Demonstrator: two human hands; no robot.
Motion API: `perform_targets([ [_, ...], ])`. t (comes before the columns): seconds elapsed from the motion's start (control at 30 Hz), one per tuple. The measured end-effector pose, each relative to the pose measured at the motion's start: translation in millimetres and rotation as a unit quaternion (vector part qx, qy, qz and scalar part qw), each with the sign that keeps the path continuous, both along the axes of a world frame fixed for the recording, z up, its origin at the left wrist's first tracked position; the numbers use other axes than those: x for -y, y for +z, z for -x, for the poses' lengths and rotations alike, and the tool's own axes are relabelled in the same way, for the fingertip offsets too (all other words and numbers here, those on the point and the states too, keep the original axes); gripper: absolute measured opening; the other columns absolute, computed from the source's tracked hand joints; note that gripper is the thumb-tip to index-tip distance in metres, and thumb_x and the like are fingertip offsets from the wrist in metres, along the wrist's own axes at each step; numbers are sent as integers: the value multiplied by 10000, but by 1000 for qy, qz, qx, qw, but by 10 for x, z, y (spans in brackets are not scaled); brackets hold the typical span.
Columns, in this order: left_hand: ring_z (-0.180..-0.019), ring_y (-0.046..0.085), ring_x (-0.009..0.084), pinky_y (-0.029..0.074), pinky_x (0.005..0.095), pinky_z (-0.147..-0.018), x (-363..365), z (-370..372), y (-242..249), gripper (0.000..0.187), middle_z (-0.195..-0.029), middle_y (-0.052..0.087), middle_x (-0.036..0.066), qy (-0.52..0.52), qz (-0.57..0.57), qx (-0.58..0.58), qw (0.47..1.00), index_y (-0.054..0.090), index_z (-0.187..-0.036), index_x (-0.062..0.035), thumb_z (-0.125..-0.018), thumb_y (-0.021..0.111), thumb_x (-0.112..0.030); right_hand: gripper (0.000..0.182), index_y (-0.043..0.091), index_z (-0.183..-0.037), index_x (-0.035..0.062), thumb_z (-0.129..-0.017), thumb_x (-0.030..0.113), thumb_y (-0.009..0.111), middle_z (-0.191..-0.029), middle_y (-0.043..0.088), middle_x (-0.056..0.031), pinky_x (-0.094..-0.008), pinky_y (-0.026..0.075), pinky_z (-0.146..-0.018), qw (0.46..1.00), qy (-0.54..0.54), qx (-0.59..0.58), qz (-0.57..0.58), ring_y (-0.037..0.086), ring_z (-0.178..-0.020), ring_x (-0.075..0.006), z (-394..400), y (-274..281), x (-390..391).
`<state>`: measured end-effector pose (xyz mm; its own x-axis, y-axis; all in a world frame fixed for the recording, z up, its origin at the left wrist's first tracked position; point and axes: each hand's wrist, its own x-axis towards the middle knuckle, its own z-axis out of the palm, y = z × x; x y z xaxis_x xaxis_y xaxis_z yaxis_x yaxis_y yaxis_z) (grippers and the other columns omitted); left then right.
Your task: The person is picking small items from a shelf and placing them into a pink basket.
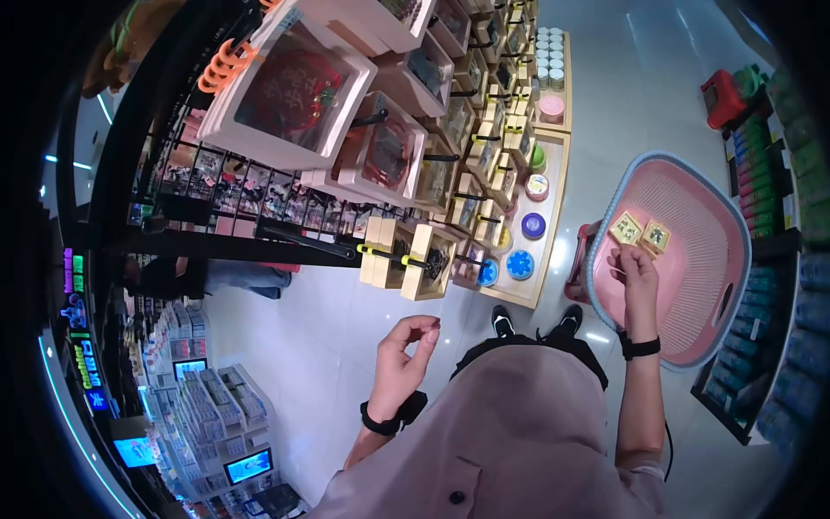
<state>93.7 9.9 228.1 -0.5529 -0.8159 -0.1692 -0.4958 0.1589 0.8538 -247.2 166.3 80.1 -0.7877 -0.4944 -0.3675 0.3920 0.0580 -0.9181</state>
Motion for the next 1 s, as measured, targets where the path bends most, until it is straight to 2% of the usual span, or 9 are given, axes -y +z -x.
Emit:
perform_targets([
  [0.03, -1008, 677, 210, 535, 316, -860, 15, -41, -27, 286, -1064, 687, 152, 17, 10, -26, 999, 619, -1191, 22, -935, 694, -84, 221, 636, -1124, 24, -1037, 217, 571, -1015, 694, -41, -240, 514, -797, 1000, 24, -10, 14, 652, -904, -97, -146, 106, 128],
  [0.13, -1021, 674, 232, 544, 336, -862, 59, 36, 34, 432, -1132, 666, 160, 35, 96, -88, 991, 543, -1302, 15, -916, 714, -78, 219, 619, -1173, 2, -1023, 157, 582, -1054, 697, -53, -255, 511, -843, 990, 106, -7, 98, 659, -975, -110, -539, 288, 491],
  [0.2, -1028, 679, 221, 539, 328, -877, 76, 88, 11, 502, -1132, 674, 158, 19, 153, -75, 985, 499, -1347, 16, -910, 727, -80, 227, 623, -1185, 10, -1016, 158, 600, -1088, 695, -46, -257, 509, -858, 980, 171, -48, 86, 656, -999, -105, -796, 692, 730],
  [0.33, -1023, 687, 248, 538, 339, -875, 156, 217, -3, 560, -1125, 677, 173, -14, 226, -43, 973, 484, -1364, 19, -884, 755, -81, 279, 607, -1256, 7, -1015, 146, 583, -1099, 691, -59, -281, 507, -900, 952, 229, -170, 107, 649, -1022, -135, -1080, 856, 1148],
  [0.37, -1006, 678, 352, 554, 386, -815, 190, 245, -8, 596, -1121, 648, 213, -29, 237, -36, 970, 477, -1374, 21, -867, 758, -113, 291, 601, -1273, 6, -1014, 137, 576, -1109, 687, -65, -287, 507, -908, 946, 237, -191, 112, 645, -1034, -141, -1134, 905, 1226],
  [0.47, -924, 707, 334, 566, 386, -745, 252, 306, -40, 537, -1058, 686, 194, -36, 274, -33, 961, 519, -1337, 21, -876, 748, -131, 341, 557, -1355, 22, -1021, 93, 544, -1215, 665, -75, -297, 486, -974, 926, 265, -241, 120, 619, -1146, -148, -1241, 1129, 1362],
  [0.67, -692, 713, 308, 559, 367, -605, 280, 357, -68, 374, -850, 719, 151, -17, 320, -44, 946, 610, -1211, 17, -891, 723, -139, 373, 544, -1374, 29, -1004, 75, 535, -1216, 648, -82, -305, 500, -939, 910, 305, -235, 156, 608, -1122, -152, -1301, 1154, 1497],
  [0.87, -652, 709, 282, 544, 343, -598, 122, 432, 79, 272, -763, 698, 145, -26, 286, -75, 955, 626, -1092, 25, -880, 726, -112, 379, 526, -1380, 9, -1005, 65, 547, -1223, 650, -84, -312, 489, -974, 914, 315, -208, 147, 609, -1133, -149, -1298, 1184, 1384],
  [1.0, -670, 703, 279, 541, 348, -605, 80, 501, 36, 259, -776, 694, 133, -62, 314, -88, 943, 636, -1096, 8, -880, 719, -109, 354, 531, -1359, -8, -1017, 81, 552, -1210, 653, -73, -303, 485, -986, 922, 298, -196, 149, 607, -1135, -144, -1226, 1237, 1257],
])
